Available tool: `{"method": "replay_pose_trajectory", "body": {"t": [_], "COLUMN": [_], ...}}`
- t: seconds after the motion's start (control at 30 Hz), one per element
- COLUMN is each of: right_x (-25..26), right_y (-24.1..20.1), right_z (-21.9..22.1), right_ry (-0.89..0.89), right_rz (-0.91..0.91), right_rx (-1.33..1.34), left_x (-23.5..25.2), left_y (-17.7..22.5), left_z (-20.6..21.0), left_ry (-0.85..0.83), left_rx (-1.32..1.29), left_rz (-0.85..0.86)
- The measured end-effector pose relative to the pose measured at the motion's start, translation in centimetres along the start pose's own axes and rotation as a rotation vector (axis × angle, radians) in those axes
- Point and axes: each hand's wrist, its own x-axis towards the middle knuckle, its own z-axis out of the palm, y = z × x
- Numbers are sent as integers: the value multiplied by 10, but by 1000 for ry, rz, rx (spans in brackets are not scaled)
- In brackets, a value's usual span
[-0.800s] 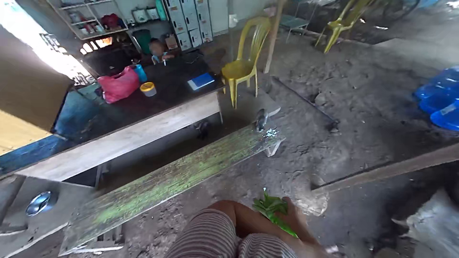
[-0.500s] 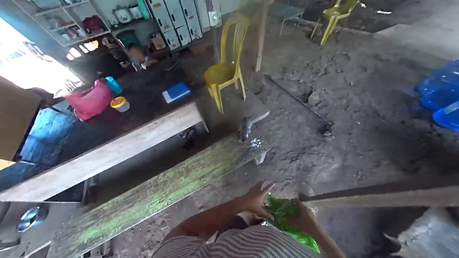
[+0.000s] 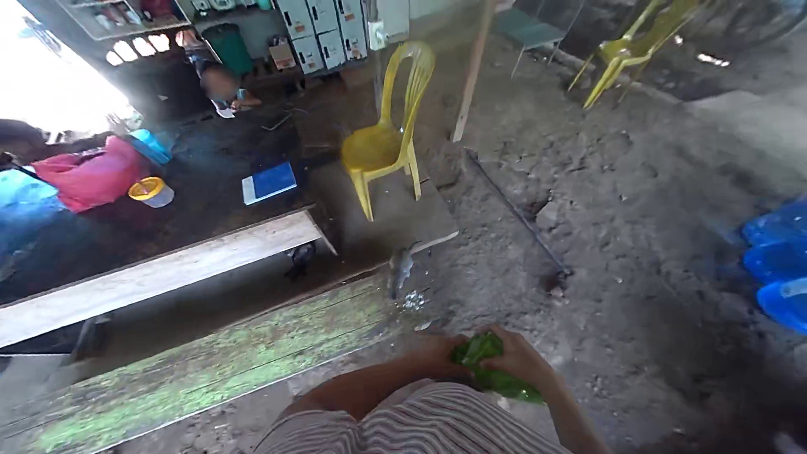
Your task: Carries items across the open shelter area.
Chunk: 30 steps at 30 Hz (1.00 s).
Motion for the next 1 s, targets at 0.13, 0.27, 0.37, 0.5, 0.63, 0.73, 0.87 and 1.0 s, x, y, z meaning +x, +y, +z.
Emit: {"method": "replay_pose_trajectory", "body": {"t": [0.13, 0.27, 0.37, 0.5, 0.63, 0.73, 0.87, 1.0], "right_x": [14, 25, 29, 48, 94, 113, 144, 193], "right_y": [31, 73, 112, 160, 209, 214, 219, 236], "right_z": [-84, -134, -160, -204, -281, -351, -422, -467], "right_ry": [113, 290, 379, 378, 366, 303, 231, 199], "right_rz": [-31, 56, 92, 59, 1, -21, -54, 149], "right_rx": [59, 204, 443, 530, 486, 430, 561, 678], "left_x": [93, 181, 234, 310, 387, 430, 469, 457], "left_y": [28, 39, 48, 50, 87, 123, 130, 102], "left_z": [-25, -41, -43, -44, -77, -102, -123, -148], "left_ry": [-11, -58, -96, -170, -280, -255, -103, 297], "left_rx": [-82, -6, 9, 32, 90, 113, 51, -119], "left_rz": [103, 178, 212, 115, -162, -244, -245, -399]}}
